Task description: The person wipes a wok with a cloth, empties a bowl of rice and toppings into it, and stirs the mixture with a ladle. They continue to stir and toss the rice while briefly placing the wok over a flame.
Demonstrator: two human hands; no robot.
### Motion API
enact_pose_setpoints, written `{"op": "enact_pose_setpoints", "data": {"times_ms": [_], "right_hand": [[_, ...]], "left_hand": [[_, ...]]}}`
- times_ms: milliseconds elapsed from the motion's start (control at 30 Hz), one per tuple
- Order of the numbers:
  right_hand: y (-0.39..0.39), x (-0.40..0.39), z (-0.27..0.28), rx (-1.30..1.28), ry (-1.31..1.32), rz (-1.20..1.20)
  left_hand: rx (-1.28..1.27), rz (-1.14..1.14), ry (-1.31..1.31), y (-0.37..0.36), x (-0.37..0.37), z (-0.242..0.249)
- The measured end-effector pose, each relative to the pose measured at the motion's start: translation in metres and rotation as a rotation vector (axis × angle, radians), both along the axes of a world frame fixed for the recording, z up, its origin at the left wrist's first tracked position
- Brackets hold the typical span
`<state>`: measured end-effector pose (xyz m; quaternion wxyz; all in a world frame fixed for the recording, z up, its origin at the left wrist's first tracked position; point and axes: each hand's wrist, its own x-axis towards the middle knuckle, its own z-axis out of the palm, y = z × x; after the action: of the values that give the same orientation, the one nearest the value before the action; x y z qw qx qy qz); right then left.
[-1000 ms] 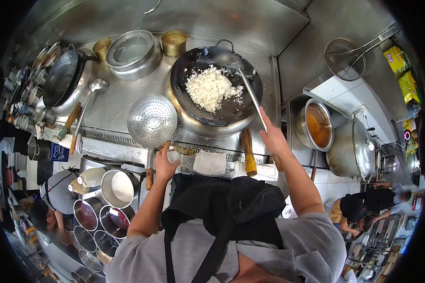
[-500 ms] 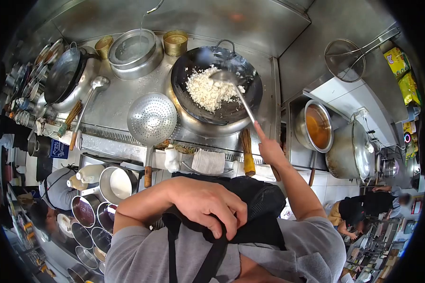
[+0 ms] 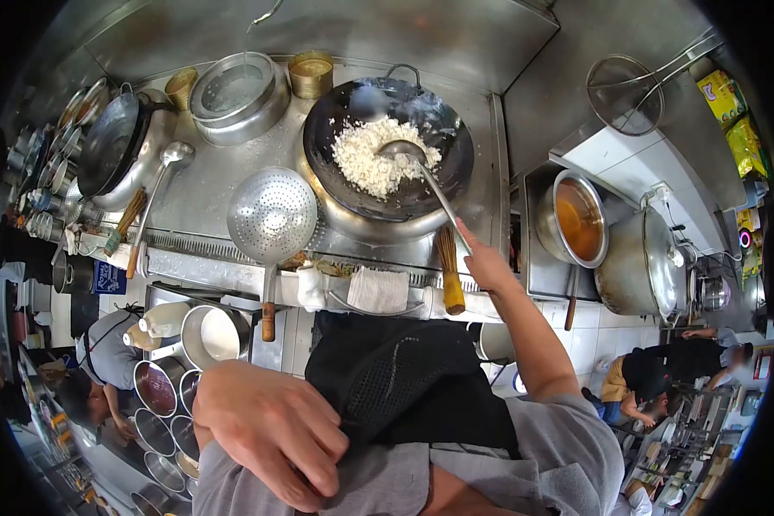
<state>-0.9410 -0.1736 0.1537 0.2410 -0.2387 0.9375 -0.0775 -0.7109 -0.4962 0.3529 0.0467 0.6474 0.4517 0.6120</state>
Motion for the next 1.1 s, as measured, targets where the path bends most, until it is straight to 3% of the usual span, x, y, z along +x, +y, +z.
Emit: {"op": "enact_pose_setpoints", "data": {"times_ms": [67,133,200,267,333,367,433,467,533,600,700,733,867,1000,1100], "right_hand": [[-0.006,-0.001,0.022,-0.072,-0.004,-0.009],[-0.014,0.017,0.06,-0.024,-0.001,-0.055],[-0.017,0.027,0.067,0.043,0.0,-0.128],[-0.019,0.026,0.051,0.088,-0.032,-0.089],[-0.013,0.012,0.008,0.182,-0.028,0.003],[-0.01,0.008,0.011,0.182,-0.027,0.001],[-0.014,-0.002,0.029,0.018,-0.013,0.033],[-0.013,0.002,0.038,0.004,0.052,0.032],[-0.02,0.015,0.06,0.019,0.045,-0.023],[-0.024,0.02,0.056,0.083,0.025,-0.083],[-0.015,-0.003,0.002,0.164,-0.025,-0.021],[-0.012,-0.006,0.001,0.05,0.092,0.066],[-0.018,0.008,0.056,0.034,0.034,-0.063],[-0.019,0.013,0.031,0.069,0.01,-0.15],[-0.006,-0.01,-0.009,0.091,0.015,-0.011]], "left_hand": [[-0.022,0.138,-0.12,-0.012,0.003,-0.001],[-0.018,0.356,-0.199,-0.029,0.01,-0.035],[-0.194,0.821,-0.398,-0.046,0.023,-0.086],[-0.1,1.178,-1.086,-0.033,0.026,-0.15],[-0.241,1.41,-1.282,-0.029,0.012,-0.218],[-0.24,1.409,-1.28,-0.025,0.011,-0.257],[-0.455,1.721,-1.251,-0.017,0.017,-0.331],[-0.461,1.721,-1.251,-0.014,0.026,-0.358],[-0.681,1.941,-0.949,-0.005,0.028,-0.397],[-0.729,1.965,-0.948,0.005,0.026,-0.414],[-0.813,1.944,-1.02,0.011,0.022,-0.408],[-0.909,1.912,-1.047,0.009,0.02,-0.406],[-1.047,1.847,-1.04,-0.001,0.015,-0.405],[-1.01,1.914,-0.92,-0.003,0.013,-0.416],[-0.953,1.911,-0.921,-0.008,0.005,-0.412]]}}
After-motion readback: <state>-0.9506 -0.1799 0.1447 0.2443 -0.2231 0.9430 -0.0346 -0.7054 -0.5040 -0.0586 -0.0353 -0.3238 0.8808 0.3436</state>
